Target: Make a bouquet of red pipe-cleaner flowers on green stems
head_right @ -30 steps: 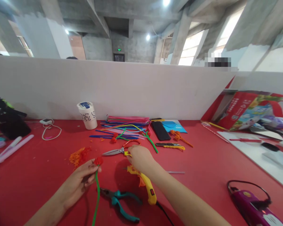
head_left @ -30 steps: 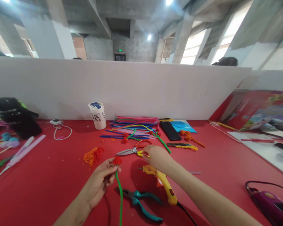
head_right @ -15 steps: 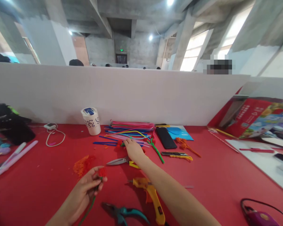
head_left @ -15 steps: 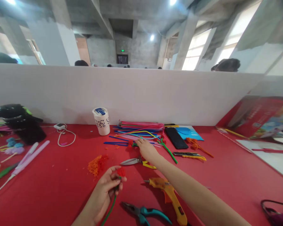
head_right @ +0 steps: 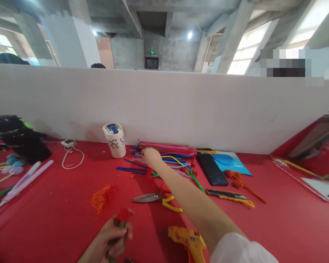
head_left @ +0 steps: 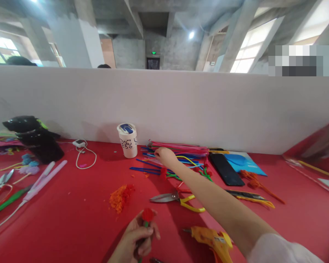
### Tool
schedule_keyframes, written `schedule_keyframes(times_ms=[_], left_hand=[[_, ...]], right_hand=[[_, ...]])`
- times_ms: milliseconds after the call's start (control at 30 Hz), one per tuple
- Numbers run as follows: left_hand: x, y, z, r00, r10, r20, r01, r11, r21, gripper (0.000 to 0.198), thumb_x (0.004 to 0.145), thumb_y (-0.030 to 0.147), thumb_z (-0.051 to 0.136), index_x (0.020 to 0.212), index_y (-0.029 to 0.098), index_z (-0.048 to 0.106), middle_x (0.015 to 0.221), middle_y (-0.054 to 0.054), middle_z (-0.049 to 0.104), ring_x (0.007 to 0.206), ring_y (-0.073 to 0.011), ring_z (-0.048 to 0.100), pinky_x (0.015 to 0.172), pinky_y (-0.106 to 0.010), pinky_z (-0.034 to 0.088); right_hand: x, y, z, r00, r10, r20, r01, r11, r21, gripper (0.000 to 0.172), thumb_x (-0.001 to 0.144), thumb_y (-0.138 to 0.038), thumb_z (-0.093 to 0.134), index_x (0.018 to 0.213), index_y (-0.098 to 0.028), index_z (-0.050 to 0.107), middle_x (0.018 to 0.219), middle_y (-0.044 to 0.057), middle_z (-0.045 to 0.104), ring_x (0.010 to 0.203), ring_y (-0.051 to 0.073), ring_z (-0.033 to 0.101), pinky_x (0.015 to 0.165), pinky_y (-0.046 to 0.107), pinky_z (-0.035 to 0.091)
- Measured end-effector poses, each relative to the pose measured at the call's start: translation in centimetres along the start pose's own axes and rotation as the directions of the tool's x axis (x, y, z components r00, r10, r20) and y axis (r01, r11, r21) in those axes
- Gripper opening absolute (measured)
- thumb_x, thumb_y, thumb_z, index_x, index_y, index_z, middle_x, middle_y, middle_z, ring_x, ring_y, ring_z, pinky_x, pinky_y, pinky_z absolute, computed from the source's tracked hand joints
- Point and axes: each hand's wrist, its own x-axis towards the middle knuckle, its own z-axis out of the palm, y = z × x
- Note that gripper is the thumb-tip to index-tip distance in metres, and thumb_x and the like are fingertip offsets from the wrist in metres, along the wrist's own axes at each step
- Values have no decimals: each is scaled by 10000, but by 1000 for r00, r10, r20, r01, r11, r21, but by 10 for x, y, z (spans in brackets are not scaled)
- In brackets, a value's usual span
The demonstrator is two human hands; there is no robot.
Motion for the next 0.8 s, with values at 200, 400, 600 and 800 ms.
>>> schedule_keyframes(times_ms=[200,400,600,800], left_hand=[[12,-12,-18,993,13,121,-2,996,-90,284,591,236,697,795,189,505,569,2,647,235,11,221,309,-166,108],[14,-15,-20,992,3,128,11,994,-111,305,580,253,706,827,185,541,581,-15,668,226,5,239,299,-164,113],[2,13,-1,986,-10,-166,-5,996,-90,253,604,298,722,731,105,620,482,-2,599,259,39,169,318,-149,63],[47,67,24,941,119,-318,-111,993,44,234,621,266,720,618,67,599,519,-21,577,310,40,226,340,-141,98]], right_hand=[[51,-4,22,1000,-10,29,11,999,-37,321,868,-305,528,1145,-143,525,1151,98,555,966,203,578,806,403,496],[49,-2,24,998,7,-56,-3,998,68,313,870,-308,523,1144,-156,526,1157,93,553,964,200,577,806,405,497],[25,12,9,977,74,-202,-7,950,312,228,892,-222,430,974,-148,630,1027,79,648,966,161,590,843,276,448],[-2,27,9,966,132,-220,-4,865,501,268,820,-116,428,1041,-122,579,1000,72,677,895,128,631,774,228,469]])
